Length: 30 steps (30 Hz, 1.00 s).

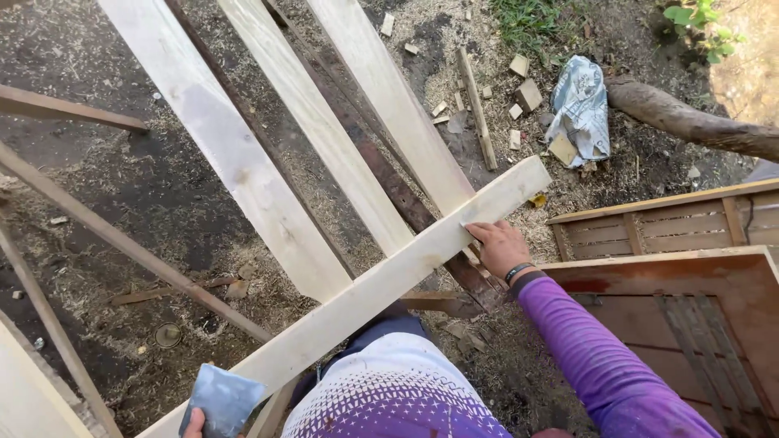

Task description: Sanding a wooden frame with sandpaper.

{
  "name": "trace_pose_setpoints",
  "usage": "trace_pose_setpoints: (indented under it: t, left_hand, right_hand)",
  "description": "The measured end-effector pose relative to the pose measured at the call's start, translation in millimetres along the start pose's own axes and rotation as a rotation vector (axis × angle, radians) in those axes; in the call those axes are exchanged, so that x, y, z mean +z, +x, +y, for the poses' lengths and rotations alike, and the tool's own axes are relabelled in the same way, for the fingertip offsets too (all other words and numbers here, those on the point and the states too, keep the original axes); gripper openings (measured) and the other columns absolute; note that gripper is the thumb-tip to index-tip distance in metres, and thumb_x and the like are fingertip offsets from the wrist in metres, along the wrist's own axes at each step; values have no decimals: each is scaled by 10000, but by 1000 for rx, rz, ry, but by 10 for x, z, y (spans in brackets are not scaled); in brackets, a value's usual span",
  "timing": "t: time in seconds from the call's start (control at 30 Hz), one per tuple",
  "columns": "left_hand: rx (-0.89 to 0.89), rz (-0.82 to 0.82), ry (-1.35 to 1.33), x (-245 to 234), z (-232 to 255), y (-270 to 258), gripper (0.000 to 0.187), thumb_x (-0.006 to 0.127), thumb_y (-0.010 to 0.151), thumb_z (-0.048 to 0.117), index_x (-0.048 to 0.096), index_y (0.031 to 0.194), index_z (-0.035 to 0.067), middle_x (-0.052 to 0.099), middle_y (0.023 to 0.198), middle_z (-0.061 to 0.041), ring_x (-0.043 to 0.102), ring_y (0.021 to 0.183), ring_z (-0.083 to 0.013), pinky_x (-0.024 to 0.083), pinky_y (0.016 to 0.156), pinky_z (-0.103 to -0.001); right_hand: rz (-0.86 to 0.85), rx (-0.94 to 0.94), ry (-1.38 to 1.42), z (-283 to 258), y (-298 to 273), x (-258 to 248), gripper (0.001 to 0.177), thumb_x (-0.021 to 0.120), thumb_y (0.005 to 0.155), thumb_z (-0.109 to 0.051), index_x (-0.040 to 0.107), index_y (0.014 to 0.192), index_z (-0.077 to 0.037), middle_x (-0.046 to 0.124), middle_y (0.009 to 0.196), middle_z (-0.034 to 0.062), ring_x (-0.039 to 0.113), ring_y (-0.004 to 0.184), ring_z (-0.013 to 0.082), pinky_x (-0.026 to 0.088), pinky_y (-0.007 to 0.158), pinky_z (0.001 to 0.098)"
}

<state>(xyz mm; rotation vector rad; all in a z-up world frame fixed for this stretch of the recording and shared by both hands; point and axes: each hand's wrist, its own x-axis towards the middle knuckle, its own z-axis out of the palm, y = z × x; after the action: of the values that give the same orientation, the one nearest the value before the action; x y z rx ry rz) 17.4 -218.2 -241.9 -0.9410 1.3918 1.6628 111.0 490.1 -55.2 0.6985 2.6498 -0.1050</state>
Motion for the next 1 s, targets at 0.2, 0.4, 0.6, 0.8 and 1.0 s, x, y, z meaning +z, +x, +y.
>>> trace_pose_setpoints:
  t: [0.2,0.4,0.6,0.8,1.0]
  left_hand:
    - [26,17,18,-43,121,-213,692,378,978,660,390,1554,276,718,1087,-94,659,544,-290,537,415,-437]
    - [-27,6,30,-310,-69,-183,707,396,1029,718,421,1603,307,652,1136,-160,627,567,-302,537,416,-449]
    - [93,112,-189,108,-199,-158,619,473,1026,544,434,1574,261,654,1378,-8,672,1050,-255,567,750,-445]
    - [141,263,-423,545,-57,-738,505,559,1021,380,530,1495,208,636,1411,52,607,1298,-208,478,1058,-464]
    - [190,174,-465,540,-150,-705,510,593,995,336,555,1475,168,653,1398,24,622,1287,-218,497,1053,-460]
  right_hand:
    - [184,-84,-122,116,-19,194,636,606,834,-31,592,1428,-259,590,1453,-74,567,1200,220,428,1022,382]
    - [142,-41,-351,-88,-16,276,642,592,892,-116,493,1525,-164,532,1478,7,561,1171,229,449,950,391]
    - [47,131,-289,120,327,186,552,561,974,-138,505,1520,-198,548,1493,2,576,1095,240,494,911,370]
    - [36,173,122,-121,126,179,528,575,924,-99,615,1426,-256,608,1452,-63,569,1134,223,452,1046,322]
    - [-9,-78,68,-371,-244,15,546,545,901,-27,635,1378,-277,667,1343,-35,571,1108,216,438,1012,373]
